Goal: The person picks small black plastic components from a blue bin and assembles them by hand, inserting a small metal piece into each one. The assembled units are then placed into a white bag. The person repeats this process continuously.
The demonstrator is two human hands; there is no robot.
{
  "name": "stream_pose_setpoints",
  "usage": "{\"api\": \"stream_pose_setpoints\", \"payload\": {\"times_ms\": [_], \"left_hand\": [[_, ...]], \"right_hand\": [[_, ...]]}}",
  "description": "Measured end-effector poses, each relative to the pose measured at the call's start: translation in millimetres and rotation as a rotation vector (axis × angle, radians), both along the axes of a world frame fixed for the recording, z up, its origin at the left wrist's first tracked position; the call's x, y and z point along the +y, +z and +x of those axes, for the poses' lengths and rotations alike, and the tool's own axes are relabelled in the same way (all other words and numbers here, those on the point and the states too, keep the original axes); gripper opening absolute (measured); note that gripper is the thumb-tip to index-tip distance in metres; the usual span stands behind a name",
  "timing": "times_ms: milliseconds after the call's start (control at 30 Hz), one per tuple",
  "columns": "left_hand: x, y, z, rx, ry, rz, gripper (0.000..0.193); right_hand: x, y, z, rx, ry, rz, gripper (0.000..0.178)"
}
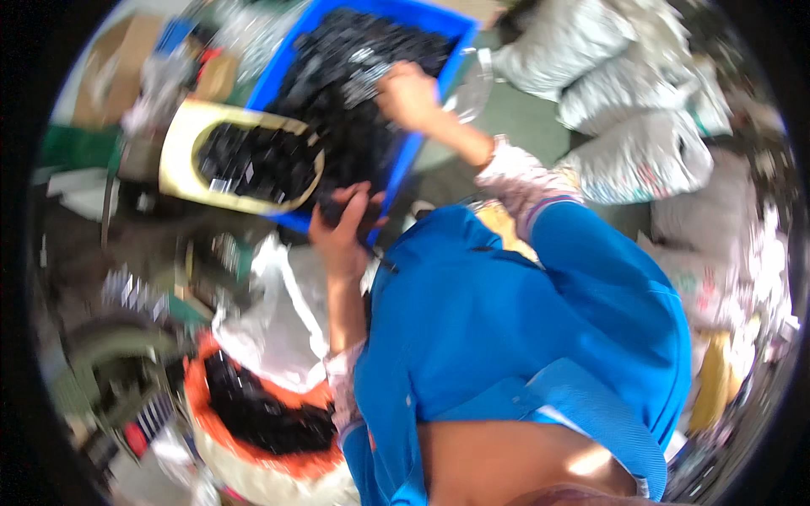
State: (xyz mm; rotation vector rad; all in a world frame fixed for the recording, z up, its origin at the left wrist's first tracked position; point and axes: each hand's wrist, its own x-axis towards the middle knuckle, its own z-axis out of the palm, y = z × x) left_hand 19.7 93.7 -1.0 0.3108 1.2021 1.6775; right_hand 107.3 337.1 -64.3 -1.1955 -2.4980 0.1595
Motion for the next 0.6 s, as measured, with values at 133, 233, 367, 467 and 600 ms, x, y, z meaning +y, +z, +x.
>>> {"api": "stream_pose_setpoints", "payload": {"times_ms": [133, 233, 367, 467, 600], "left_hand": [[-6.0, -16.5, -5.1, 0.004, -0.037, 0.11, 0.018], [0.4, -19.8, -4.8, 0.033, -0.056, 0.077, 0.021], [6.2, -21.0, -7.9, 0.105, -0.087, 0.07, 0.024], [11.7, -17.5, -9.2, 0.144, -0.127, 0.07, 0.027], [5.7, -18.3, -8.0, 0.344, -0.079, 0.035, 0.033]], "right_hand": [[-7.0, -3.3, -8.5, 0.207, 0.043, -0.144, 0.012], [-11.1, -6.9, -0.8, 0.353, 0.008, -0.038, 0.01], [-11.3, 4.6, 8.8, 0.316, -0.006, -0.087, 0.011], [-9.1, 10.4, 16.5, 0.583, 0.107, -0.061, 0.01], [-32.9, 51.9, 20.9, 0.949, 0.143, -0.355, 0.013]]}}
